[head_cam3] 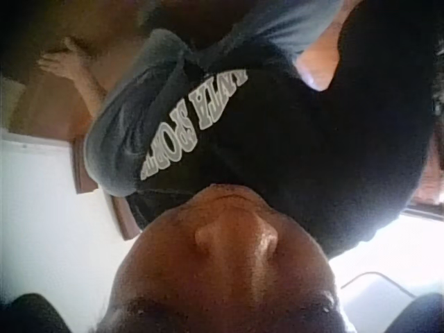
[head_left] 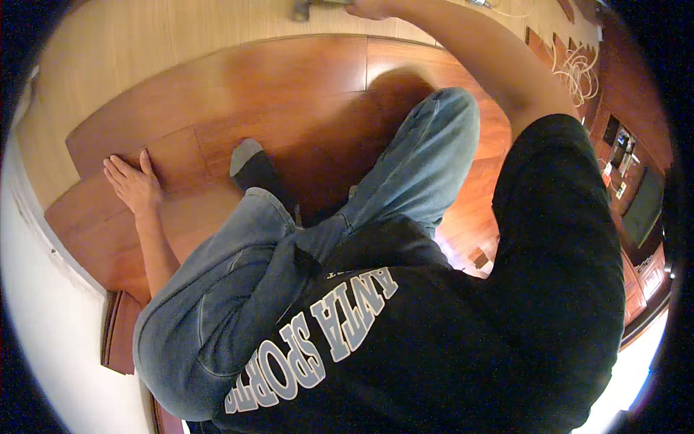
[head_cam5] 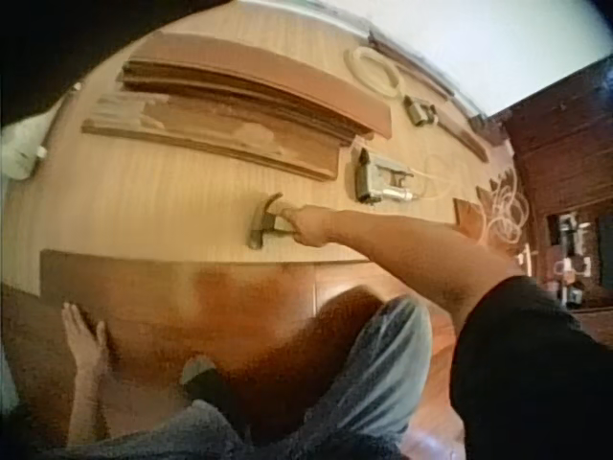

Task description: Install wooden flooring panels using a hammer and a pneumatic nail gun.

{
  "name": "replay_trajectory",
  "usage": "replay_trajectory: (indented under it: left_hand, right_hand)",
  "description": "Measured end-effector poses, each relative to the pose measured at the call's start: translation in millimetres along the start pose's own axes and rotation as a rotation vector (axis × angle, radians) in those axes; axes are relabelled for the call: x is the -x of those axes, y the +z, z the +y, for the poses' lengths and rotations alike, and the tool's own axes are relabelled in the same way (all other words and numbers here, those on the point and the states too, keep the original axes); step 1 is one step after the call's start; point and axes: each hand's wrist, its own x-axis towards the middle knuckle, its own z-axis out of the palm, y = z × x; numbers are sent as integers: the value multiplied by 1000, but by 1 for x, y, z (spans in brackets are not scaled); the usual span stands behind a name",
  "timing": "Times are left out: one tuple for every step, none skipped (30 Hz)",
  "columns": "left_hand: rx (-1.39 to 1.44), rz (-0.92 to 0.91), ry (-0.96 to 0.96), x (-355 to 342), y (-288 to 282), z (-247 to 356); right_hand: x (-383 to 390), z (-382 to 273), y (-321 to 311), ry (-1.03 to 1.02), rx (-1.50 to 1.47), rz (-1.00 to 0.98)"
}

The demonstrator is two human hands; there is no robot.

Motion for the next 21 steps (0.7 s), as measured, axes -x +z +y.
replay_trajectory:
  left_hand:
    - [-25, -27, -7, -1, -1, -1]
    - [-51, -54, -19, -2, -3, -4]
    - [-62, -53, -34, -1, -3, -8]
    - [-76, -40, -5, 1, -4, -17]
    - [-95, -29, 12, 5, -5, -29]
    - [-25, -25, 27, 4, -7, -27]
    - [21, -7, 15, 3, -13, -21]
    - [59, -36, -35, 7, -14, -27]
    - [69, 6, 15, 1, -13, -24]
    - [239, -7, 13, -4, -13, -28]
    - [173, -20, -77, -5, -19, -20]
    - [166, -21, -105, -7, -19, -20]
    - [163, -30, -126, -4, -17, -22]
    - [119, 13, -171, 7, -13, -18]
    - [89, 61, -202, 13, -6, -14]
    - [94, 66, -247, 14, -4, -12]
    - [141, 60, -240, 13, -8, -19]
    - [193, 45, -236, 19, -10, -21]
    - [199, 46, -271, 22, -11, -18]
    - [225, 47, -263, 22, -10, -22]
    - [252, 54, -244, 19, -6, -27]
  right_hand:
    - [7, -7, -6, 77, -73, -137]
    - [8, -11, -6, 67, -74, -136]
    - [5, -18, -8, 43, -36, -124]
    - [-6, -27, -11, -2, 6, -112]
    - [-5, -23, -4, -114, -41, -47]
    - [-6, -4, 7, -240, -78, 23]
    - [-9, 4, 19, -124, -63, 79]
    - [-10, -29, -2, -36, -70, 28]
    - [-10, -27, -10, -2, -45, 36]
    - [-16, -42, -21, -12, 42, 141]
    - [-31, -76, -42, -60, 47, 143]
    - [-47, -111, -70, -96, 55, 136]
    - [-74, -155, -96, -179, 84, 117]
    - [-94, -209, -118, -360, 215, 150]
    - [-108, -257, -135, -524, 348, 190]
    - [-132, -295, -146, -614, 423, 219]
    - [-170, -340, -157, -716, 488, 259]
    - [-198, -388, -164, -768, 555, 233]
    - [-216, -432, -169, -803, 623, 205]
    - [-227, -477, -175, -790, 680, 210]
    - [-241, -515, -178, -768, 737, 223]
